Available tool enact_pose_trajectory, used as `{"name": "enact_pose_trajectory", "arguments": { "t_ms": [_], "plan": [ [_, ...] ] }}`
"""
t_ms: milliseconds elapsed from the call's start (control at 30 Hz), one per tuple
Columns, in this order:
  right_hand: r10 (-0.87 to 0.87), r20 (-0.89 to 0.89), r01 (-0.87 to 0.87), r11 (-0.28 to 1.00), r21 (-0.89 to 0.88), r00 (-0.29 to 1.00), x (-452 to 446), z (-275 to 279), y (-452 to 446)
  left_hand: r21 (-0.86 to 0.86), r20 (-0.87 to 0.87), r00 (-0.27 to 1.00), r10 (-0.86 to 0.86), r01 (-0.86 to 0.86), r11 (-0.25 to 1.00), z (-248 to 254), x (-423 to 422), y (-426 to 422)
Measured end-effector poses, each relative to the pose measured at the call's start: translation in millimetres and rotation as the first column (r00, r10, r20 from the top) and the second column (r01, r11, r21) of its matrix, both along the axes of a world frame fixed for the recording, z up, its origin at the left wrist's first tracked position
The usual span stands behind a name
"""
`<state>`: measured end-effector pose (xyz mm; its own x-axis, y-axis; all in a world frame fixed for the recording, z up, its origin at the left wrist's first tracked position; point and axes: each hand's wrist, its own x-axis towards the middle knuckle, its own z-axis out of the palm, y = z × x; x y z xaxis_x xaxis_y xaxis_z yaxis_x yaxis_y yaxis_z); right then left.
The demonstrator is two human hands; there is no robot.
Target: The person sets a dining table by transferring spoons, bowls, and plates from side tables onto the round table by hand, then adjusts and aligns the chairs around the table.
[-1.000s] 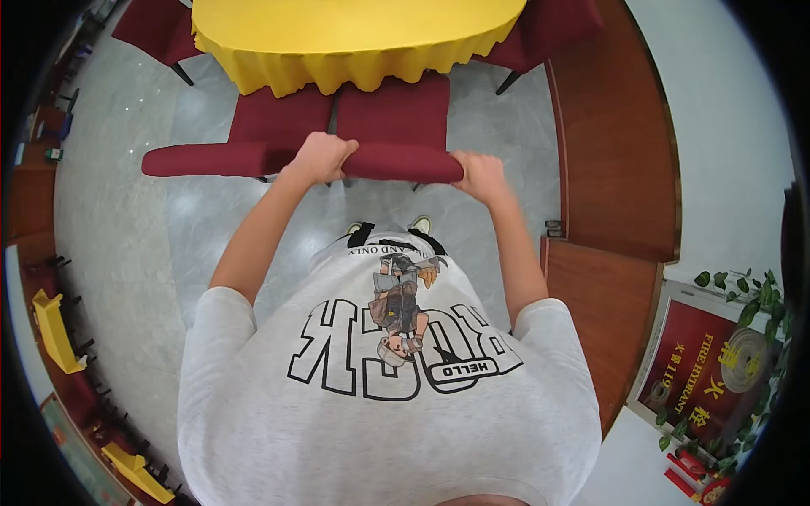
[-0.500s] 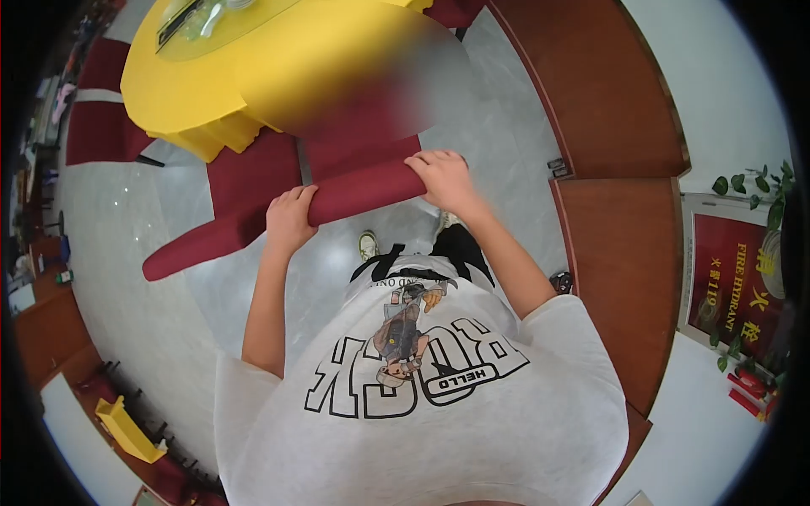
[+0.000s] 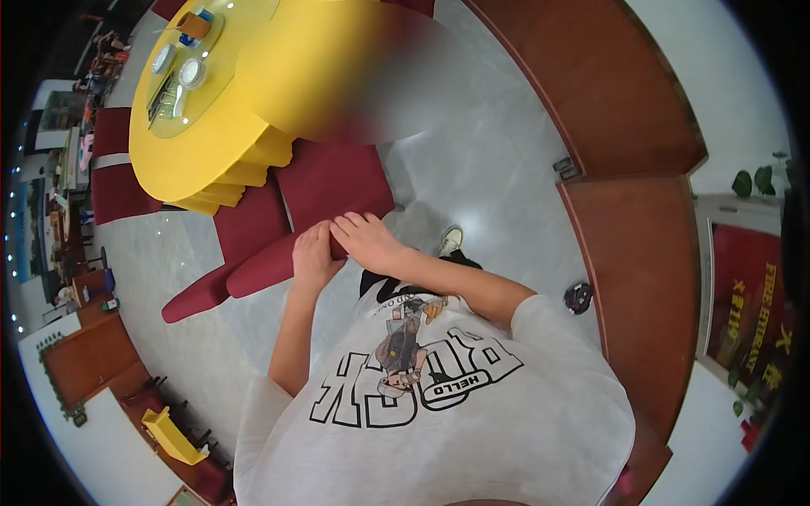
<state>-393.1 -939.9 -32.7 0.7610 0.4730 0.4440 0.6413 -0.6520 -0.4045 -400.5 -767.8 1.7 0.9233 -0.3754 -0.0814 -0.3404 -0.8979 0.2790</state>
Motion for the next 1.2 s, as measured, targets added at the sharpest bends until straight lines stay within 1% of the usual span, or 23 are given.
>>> {"name": "enact_pose_trajectory", "arguments": {
  "t_ms": [33,100,233,300,333,367,433,467,500,567,633,667,700,733,767,800,833,900,967,1033,1067,1133,1200],
  "plan": [
    [0.014,0.009,-0.014,1.0,0.002,1.0,2,3,-16,0.012,0.0,1.0,0.002,-0.002,1.0,-7,4,-13],
    [0.105,-0.359,-0.158,0.98,-0.123,0.928,10,6,-48,0.123,0.028,0.998,0.048,-0.051,0.991,-11,6,-28],
    [0.208,-0.461,-0.273,0.959,-0.079,0.863,34,-4,-83,0.185,-0.093,0.991,0.098,-0.08,0.98,6,15,-41],
    [0.204,-0.495,-0.245,0.969,-0.018,0.845,46,-10,-101,0.259,-0.314,0.943,0.114,-0.03,0.965,18,31,-53],
    [0.253,-0.559,-0.245,0.965,0.09,0.79,52,-13,-116,0.294,-0.413,0.908,0.071,0.059,0.954,19,45,-58],
    [0.303,-0.613,-0.235,0.953,0.191,0.73,62,-17,-134,0.281,-0.408,0.911,0.056,0.067,0.957,9,60,-58],
    [0.295,-0.632,-0.2,0.955,0.219,0.717,88,-31,-180,0.064,-0.719,0.687,-0.102,0.213,0.975,-29,96,-63],
    [0.183,-0.685,-0.075,0.98,0.185,0.706,102,-34,-206,-0.074,-0.608,0.782,-0.14,0.12,0.99,-53,116,-81],
    [0.073,-0.734,0.045,0.989,0.14,0.676,112,-32,-234,-0.102,-0.607,0.778,-0.159,0.122,0.987,-57,136,-115],
    [-0.089,-0.74,0.252,0.961,0.111,0.667,130,-35,-289,0.113,-0.442,0.892,-0.093,0.158,0.981,-46,190,-200],
    [-0.18,-0.77,0.335,0.941,0.046,0.612,148,-28,-341,0.084,-0.309,0.892,-0.33,0.372,0.925,-23,235,-274],
    [-0.251,-0.802,0.415,0.91,-0.004,0.541,161,-24,-358,-0.123,-0.254,0.875,-0.413,0.394,0.911,-23,253,-307],
    [-0.265,-0.792,0.41,0.912,-0.02,0.55,180,-18,-370,-0.325,-0.18,0.859,-0.478,0.407,0.854,-24,272,-337],
    [-0.324,-0.774,0.464,0.885,-0.044,0.544,192,-7,-382,-0.344,-0.175,0.861,-0.477,0.4,0.849,-13,291,-359],
    [-0.378,-0.762,0.518,0.853,-0.065,0.526,200,-1,-393,-0.364,-0.131,0.801,-0.584,0.508,0.78,-1,307,-377],
    [-0.398,-0.751,0.541,0.839,-0.065,0.527,212,0,-399,-0.37,-0.085,0.726,-0.683,0.613,0.698,7,322,-390],
    [-0.398,-0.753,0.544,0.837,-0.064,0.524,224,-3,-402,-0.37,-0.087,0.723,-0.685,0.615,0.696,6,338,-399],
    [-0.223,-0.851,0.657,0.733,0.177,0.476,250,-16,-403,-0.206,-0.143,0.673,-0.726,0.697,0.686,-2,374,-415],
    [-0.14,-0.882,0.67,0.707,0.228,0.449,282,-21,-407,-0.229,-0.124,0.711,-0.692,0.658,0.717,-32,406,-423],
    [0.067,-0.911,0.477,0.835,0.275,0.408,318,-24,-428,-0.259,-0.105,0.753,-0.649,0.609,0.749,-48,444,-428],
    [0.021,-0.859,0.399,0.879,0.259,0.512,337,-48,-445,-0.191,-0.181,0.763,-0.62,0.591,0.784,-53,458,-429],
    [-0.046,-0.844,0.38,0.905,0.191,0.535,383,-55,-477,-0.134,-0.269,0.787,-0.555,0.54,0.831,-62,474,-427],
    [-0.082,-0.814,0.313,0.941,0.126,0.575,436,-37,-509,-0.032,-0.297,0.884,-0.361,0.368,0.929,-61,506,-431]
  ]
}}
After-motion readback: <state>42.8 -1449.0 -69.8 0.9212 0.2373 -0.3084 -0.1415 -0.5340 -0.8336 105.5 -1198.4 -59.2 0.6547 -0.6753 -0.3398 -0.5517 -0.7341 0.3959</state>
